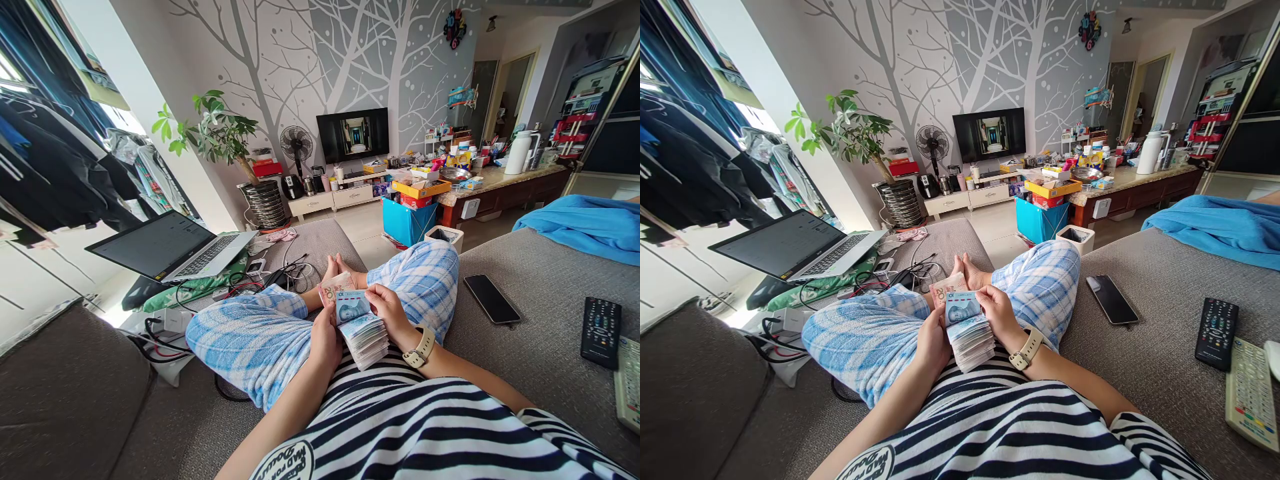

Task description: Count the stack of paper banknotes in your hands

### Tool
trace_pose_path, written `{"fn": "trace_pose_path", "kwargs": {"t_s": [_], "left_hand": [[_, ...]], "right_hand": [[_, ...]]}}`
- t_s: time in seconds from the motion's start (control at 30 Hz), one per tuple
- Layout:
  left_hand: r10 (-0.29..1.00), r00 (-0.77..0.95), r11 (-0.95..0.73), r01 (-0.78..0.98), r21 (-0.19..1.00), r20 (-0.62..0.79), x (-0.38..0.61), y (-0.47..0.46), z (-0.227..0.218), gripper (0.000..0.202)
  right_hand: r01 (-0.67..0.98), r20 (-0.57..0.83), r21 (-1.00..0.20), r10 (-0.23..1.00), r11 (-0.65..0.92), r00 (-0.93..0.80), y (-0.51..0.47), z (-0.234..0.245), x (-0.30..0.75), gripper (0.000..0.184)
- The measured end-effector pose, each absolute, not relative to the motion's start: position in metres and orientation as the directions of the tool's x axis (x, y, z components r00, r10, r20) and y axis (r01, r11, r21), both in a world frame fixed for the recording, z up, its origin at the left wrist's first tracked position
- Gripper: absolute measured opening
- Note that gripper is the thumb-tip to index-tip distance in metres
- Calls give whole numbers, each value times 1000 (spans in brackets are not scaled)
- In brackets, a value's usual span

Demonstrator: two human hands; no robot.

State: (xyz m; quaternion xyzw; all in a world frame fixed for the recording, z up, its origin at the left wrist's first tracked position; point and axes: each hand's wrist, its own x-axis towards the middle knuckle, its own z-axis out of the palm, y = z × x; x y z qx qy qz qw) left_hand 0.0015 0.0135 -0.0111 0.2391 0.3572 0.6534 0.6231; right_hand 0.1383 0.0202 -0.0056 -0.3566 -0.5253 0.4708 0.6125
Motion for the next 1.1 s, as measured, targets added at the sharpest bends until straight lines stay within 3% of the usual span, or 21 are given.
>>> {"fn": "trace_pose_path", "kwargs": {"t_s": [0.93,1.1], "left_hand": [[988,-106,16,-640,769,-109,3,13,-8,30],[988,-113,16,-615,788,-108,1,14,-11,29]], "right_hand": [[-216,313,-930,949,299,-34,21,-5,137,36],[-186,324,-930,946,316,-11,22,-2,137,28]]}}
